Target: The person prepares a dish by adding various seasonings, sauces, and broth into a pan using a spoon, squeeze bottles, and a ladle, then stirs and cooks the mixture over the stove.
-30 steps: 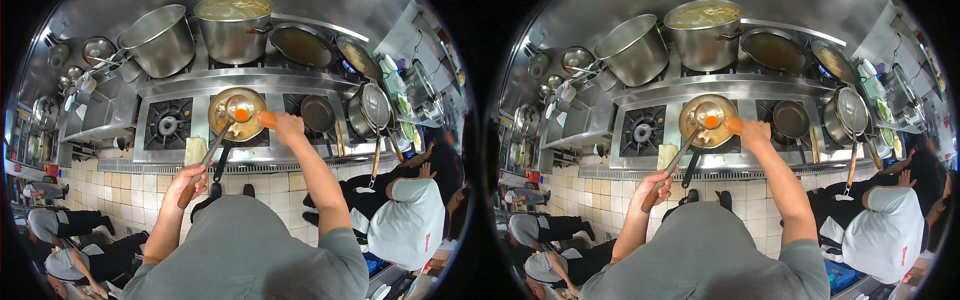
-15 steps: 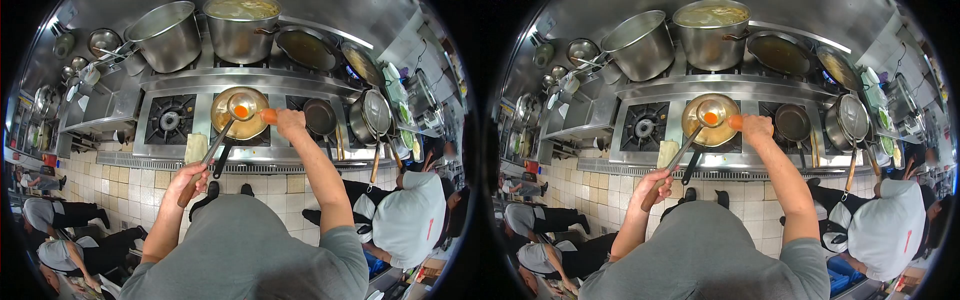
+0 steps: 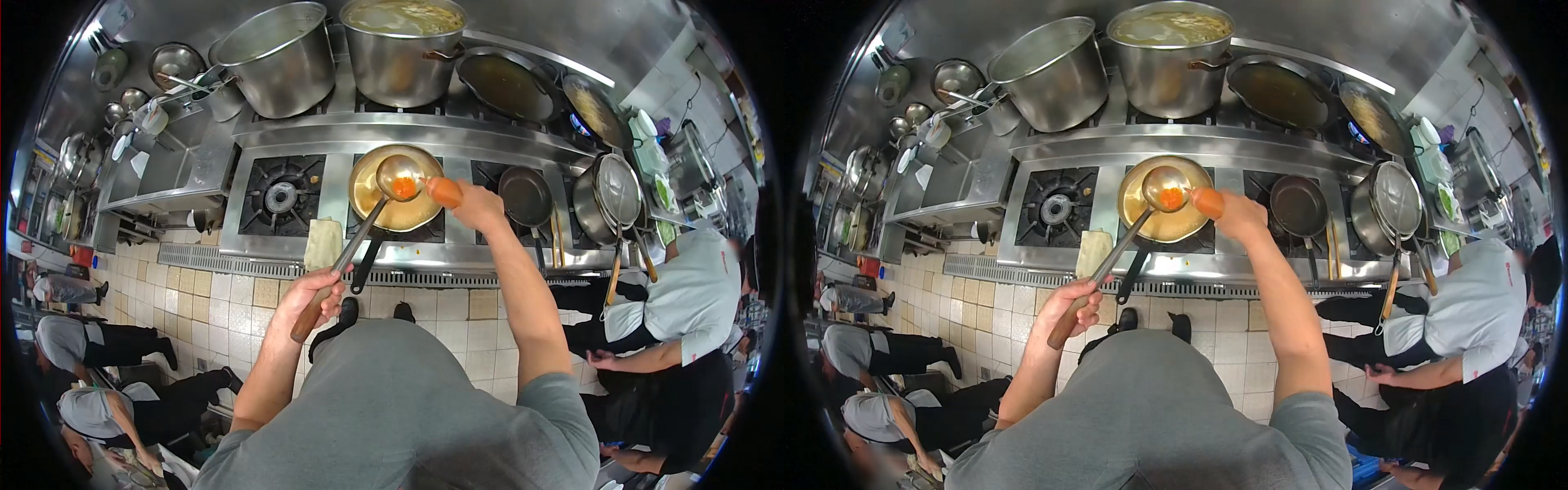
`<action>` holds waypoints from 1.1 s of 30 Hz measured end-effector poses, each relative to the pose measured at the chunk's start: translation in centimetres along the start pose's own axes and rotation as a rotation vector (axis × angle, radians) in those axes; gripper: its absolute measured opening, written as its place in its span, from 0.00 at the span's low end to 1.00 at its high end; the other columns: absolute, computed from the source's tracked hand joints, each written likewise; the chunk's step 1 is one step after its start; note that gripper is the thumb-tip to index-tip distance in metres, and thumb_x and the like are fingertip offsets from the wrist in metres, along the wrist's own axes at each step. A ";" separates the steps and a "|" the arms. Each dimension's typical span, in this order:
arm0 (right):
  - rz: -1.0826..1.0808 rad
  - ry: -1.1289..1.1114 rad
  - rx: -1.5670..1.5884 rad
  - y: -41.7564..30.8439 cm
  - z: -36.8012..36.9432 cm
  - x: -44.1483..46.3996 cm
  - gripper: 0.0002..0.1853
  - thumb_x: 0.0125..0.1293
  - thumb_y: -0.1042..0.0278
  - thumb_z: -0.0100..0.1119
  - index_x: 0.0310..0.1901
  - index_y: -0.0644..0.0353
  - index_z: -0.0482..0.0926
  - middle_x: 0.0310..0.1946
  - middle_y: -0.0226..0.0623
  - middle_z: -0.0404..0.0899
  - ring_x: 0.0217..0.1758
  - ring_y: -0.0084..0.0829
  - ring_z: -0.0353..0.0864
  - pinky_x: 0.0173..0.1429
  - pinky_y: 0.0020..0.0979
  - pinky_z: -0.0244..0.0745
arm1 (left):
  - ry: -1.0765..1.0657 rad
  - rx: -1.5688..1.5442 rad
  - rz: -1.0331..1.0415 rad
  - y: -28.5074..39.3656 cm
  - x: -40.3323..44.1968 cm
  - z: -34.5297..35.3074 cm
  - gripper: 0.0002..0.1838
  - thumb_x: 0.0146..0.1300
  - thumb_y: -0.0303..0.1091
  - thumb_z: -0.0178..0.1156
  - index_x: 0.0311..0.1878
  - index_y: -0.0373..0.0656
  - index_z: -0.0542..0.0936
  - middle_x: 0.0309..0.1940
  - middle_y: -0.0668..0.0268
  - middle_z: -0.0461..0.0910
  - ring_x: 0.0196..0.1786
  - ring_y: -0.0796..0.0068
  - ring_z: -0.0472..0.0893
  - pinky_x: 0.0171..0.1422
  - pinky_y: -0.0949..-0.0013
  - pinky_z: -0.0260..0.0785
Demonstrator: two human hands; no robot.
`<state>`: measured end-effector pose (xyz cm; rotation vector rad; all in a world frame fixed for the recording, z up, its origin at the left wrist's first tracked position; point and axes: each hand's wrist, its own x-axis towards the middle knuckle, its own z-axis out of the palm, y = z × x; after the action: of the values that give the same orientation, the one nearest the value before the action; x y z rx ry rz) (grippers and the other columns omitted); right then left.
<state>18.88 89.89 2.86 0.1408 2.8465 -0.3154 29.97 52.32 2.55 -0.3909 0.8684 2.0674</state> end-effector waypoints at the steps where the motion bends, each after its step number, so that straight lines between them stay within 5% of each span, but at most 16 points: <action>1: 0.014 -0.006 0.144 0.4 0.2 -0.3 0.23 0.62 0.63 0.67 0.59 0.56 0.78 0.50 0.45 0.87 0.57 0.45 0.86 0.60 0.43 0.78 | -0.009 -0.006 0.005 0.2 0.0 -0.1 0.16 0.75 0.36 0.58 0.61 0.39 0.76 0.29 0.70 0.76 0.19 0.81 0.70 0.28 0.74 0.65; 5: -0.099 0.173 0.701 3.3 5.2 -0.3 0.34 0.56 0.63 0.76 0.65 0.56 0.75 0.52 0.45 0.86 0.56 0.42 0.86 0.61 0.40 0.77 | 0.008 -0.004 0.033 0.5 -0.2 0.4 0.15 0.75 0.35 0.59 0.59 0.39 0.77 0.28 0.71 0.75 0.19 0.81 0.70 0.26 0.74 0.65; 10: -0.059 0.276 0.971 4.6 8.5 -4.2 0.37 0.55 0.72 0.75 0.68 0.60 0.72 0.54 0.42 0.85 0.56 0.35 0.85 0.63 0.35 0.77 | 0.328 0.969 0.269 -0.3 1.2 1.0 0.17 0.70 0.29 0.59 0.60 0.39 0.79 0.24 0.73 0.74 0.23 0.83 0.74 0.23 0.74 0.66; 11: -0.070 0.328 1.017 5.0 9.1 -5.1 0.37 0.55 0.73 0.75 0.68 0.62 0.71 0.55 0.41 0.84 0.57 0.33 0.84 0.63 0.34 0.77 | 0.396 1.133 0.275 0.2 0.9 2.4 0.21 0.68 0.28 0.60 0.63 0.37 0.77 0.25 0.64 0.79 0.26 0.71 0.80 0.30 0.67 0.73; 14: -0.062 0.409 1.068 6.2 10.7 -8.4 0.37 0.55 0.76 0.75 0.68 0.62 0.71 0.56 0.40 0.83 0.58 0.31 0.83 0.64 0.33 0.76 | 0.533 1.489 0.496 -0.4 2.7 1.0 0.24 0.65 0.28 0.60 0.65 0.39 0.77 0.27 0.56 0.79 0.25 0.62 0.80 0.34 0.61 0.73; 19: 0.017 0.425 1.047 7.3 10.3 -13.5 0.37 0.56 0.77 0.74 0.69 0.63 0.70 0.57 0.40 0.83 0.59 0.31 0.82 0.65 0.34 0.75 | 0.551 1.534 0.420 -0.6 6.7 -1.0 0.21 0.65 0.30 0.62 0.60 0.33 0.77 0.29 0.52 0.83 0.31 0.54 0.84 0.41 0.58 0.76; 21: 0.038 0.431 1.057 8.1 10.6 -14.6 0.37 0.57 0.77 0.74 0.69 0.63 0.70 0.57 0.40 0.83 0.59 0.31 0.82 0.66 0.34 0.75 | 0.458 1.069 0.184 -0.5 7.6 -2.2 0.15 0.67 0.30 0.62 0.55 0.36 0.79 0.27 0.62 0.80 0.25 0.68 0.79 0.32 0.65 0.73; 22: 0.034 0.446 1.097 8.6 10.9 -15.0 0.36 0.57 0.78 0.73 0.68 0.64 0.70 0.56 0.39 0.83 0.58 0.31 0.82 0.66 0.34 0.75 | 0.459 1.071 0.186 -0.3 7.2 -2.3 0.15 0.67 0.30 0.62 0.55 0.36 0.79 0.27 0.62 0.80 0.25 0.68 0.79 0.32 0.65 0.73; 25: 0.036 0.460 1.177 9.7 11.0 -15.8 0.34 0.59 0.80 0.72 0.68 0.64 0.70 0.56 0.38 0.82 0.58 0.30 0.82 0.65 0.33 0.75 | 0.245 0.240 0.027 0.0 5.6 -1.7 0.07 0.72 0.33 0.60 0.49 0.44 0.80 0.26 0.73 0.75 0.19 0.83 0.69 0.24 0.76 0.65; 33: 0.100 0.535 1.290 12.1 13.9 -14.4 0.33 0.60 0.81 0.71 0.67 0.65 0.69 0.55 0.39 0.81 0.56 0.29 0.81 0.64 0.32 0.76 | 0.323 0.497 0.086 -0.4 3.1 0.3 0.14 0.72 0.32 0.60 0.57 0.38 0.78 0.27 0.71 0.76 0.20 0.82 0.71 0.24 0.77 0.63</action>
<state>37.82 97.50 -8.60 0.6683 2.5248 -2.2786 28.46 54.55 0.91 -0.4219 1.5711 1.8039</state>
